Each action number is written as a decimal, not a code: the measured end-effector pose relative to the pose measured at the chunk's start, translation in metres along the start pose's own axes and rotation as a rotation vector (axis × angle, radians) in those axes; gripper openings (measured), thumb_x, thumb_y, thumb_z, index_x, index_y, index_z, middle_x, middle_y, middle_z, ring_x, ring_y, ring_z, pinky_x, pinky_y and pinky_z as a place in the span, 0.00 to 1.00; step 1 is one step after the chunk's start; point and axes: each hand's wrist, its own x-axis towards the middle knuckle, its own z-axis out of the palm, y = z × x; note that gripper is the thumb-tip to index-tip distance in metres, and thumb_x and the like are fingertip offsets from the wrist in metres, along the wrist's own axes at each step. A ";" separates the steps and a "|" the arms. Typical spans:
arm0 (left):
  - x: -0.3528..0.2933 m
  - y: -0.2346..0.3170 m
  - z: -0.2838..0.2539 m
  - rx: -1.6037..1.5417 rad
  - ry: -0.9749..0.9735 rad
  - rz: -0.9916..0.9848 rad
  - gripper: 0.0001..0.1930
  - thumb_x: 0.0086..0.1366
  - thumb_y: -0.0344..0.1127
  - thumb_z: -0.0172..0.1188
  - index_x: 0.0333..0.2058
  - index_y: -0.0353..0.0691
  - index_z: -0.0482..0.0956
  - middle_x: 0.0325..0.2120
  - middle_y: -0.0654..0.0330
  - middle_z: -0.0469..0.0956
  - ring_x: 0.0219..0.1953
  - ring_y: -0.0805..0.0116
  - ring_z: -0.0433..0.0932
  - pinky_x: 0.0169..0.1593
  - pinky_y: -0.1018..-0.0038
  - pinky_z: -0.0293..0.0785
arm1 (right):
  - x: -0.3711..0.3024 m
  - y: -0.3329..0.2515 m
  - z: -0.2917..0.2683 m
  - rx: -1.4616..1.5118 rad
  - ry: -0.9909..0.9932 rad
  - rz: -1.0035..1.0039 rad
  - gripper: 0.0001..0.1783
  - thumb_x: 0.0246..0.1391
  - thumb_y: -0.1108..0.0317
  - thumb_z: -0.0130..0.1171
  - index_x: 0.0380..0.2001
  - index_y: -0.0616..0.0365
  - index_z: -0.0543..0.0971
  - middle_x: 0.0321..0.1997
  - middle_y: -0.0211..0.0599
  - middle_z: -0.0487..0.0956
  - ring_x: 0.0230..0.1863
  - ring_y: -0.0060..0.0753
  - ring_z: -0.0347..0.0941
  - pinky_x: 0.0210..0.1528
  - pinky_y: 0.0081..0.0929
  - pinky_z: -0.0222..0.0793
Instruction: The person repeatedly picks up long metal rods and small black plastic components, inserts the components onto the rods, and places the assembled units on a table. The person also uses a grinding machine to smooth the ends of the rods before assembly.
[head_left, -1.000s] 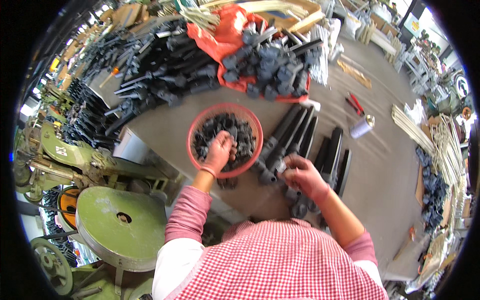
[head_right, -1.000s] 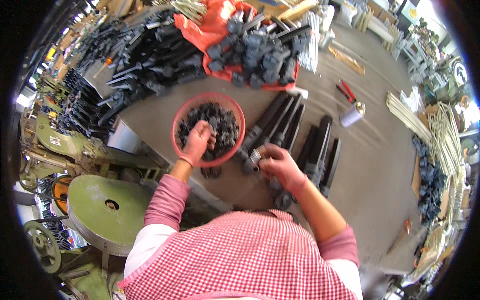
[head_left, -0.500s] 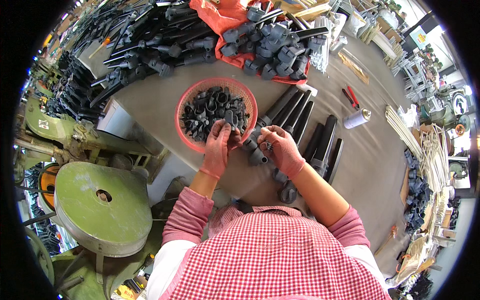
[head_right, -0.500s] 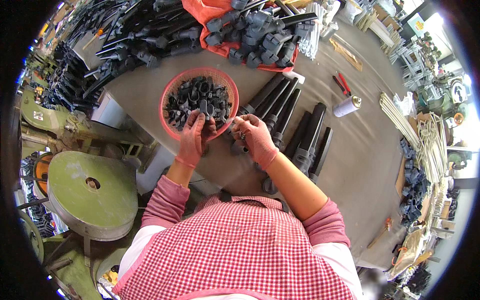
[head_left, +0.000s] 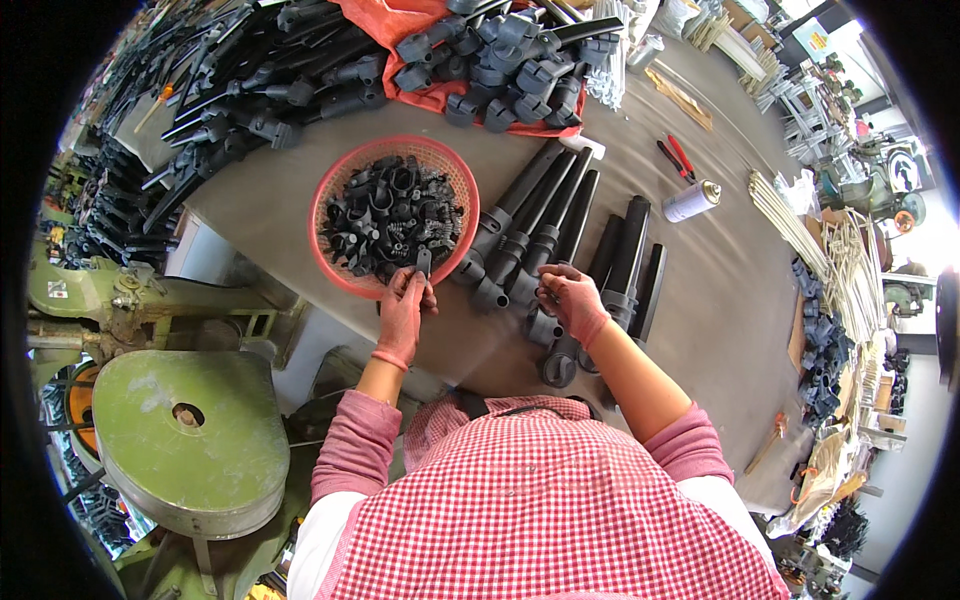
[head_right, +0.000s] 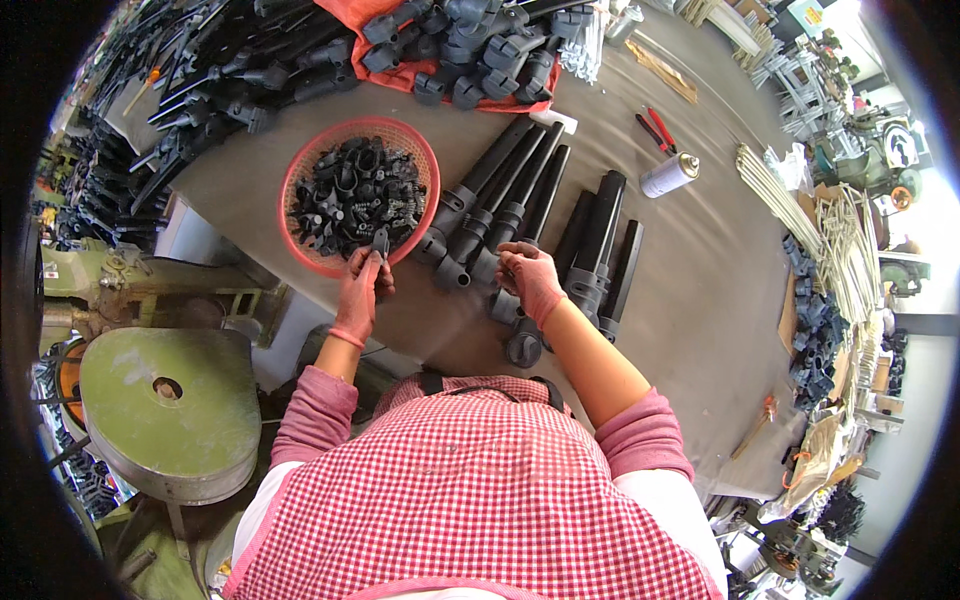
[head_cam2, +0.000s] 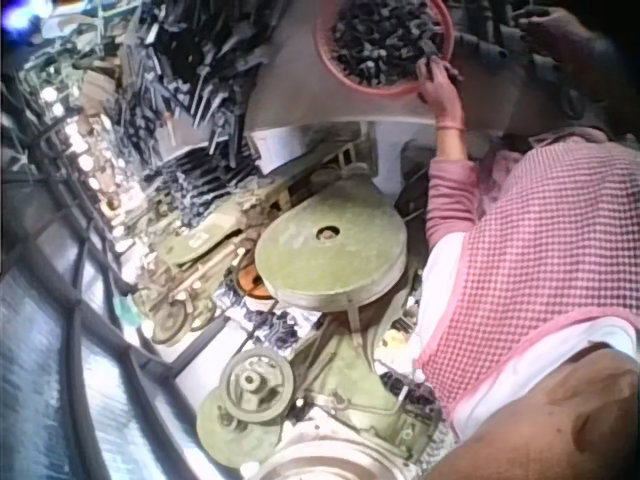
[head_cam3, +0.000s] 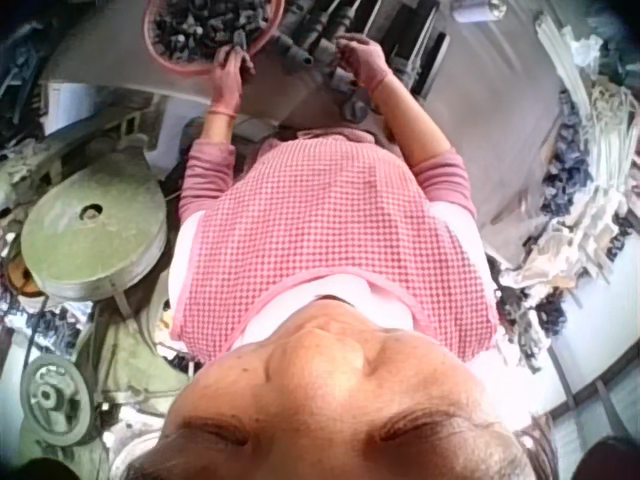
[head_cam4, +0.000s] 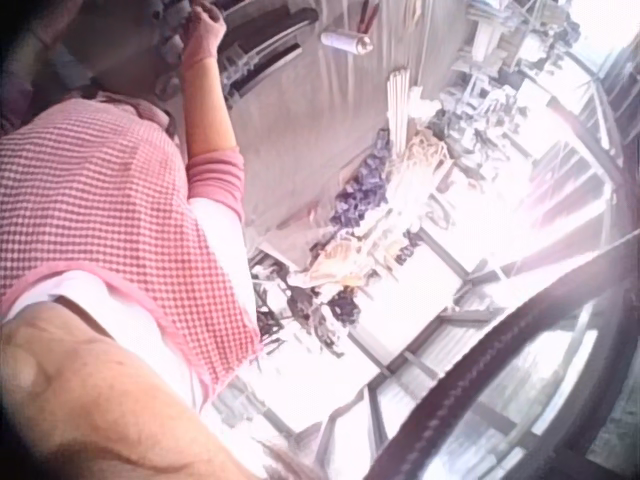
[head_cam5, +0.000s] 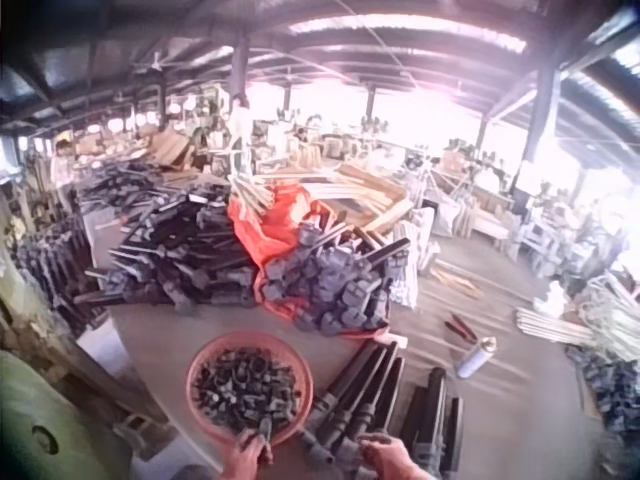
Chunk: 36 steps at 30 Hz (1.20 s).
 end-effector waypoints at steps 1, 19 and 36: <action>0.000 -0.003 0.001 -0.003 -0.023 0.003 0.07 0.73 0.38 0.53 0.36 0.44 0.73 0.24 0.68 0.73 0.24 0.79 0.73 0.28 0.79 0.73 | 0.005 0.000 -0.003 -0.025 0.046 0.038 0.06 0.60 0.69 0.58 0.39 0.57 0.80 0.30 0.26 0.77 0.28 0.20 0.75 0.29 0.19 0.75; 0.013 -0.023 0.001 -0.296 -0.183 -0.024 0.08 0.75 0.36 0.51 0.45 0.39 0.73 0.31 0.59 0.78 0.28 0.69 0.80 0.30 0.73 0.77 | 0.103 -0.063 0.107 -1.841 0.047 -0.002 0.18 0.52 0.62 0.57 0.44 0.55 0.85 0.48 0.43 0.84 0.51 0.45 0.81 0.47 0.42 0.78; -0.047 0.006 0.036 -0.025 -0.364 -0.131 0.06 0.75 0.33 0.48 0.46 0.39 0.70 0.29 0.63 0.76 0.29 0.75 0.76 0.33 0.78 0.74 | -0.054 -0.038 0.071 -0.788 -0.369 -0.130 0.15 0.57 0.66 0.62 0.42 0.68 0.81 0.33 0.36 0.84 0.37 0.17 0.75 0.45 0.21 0.72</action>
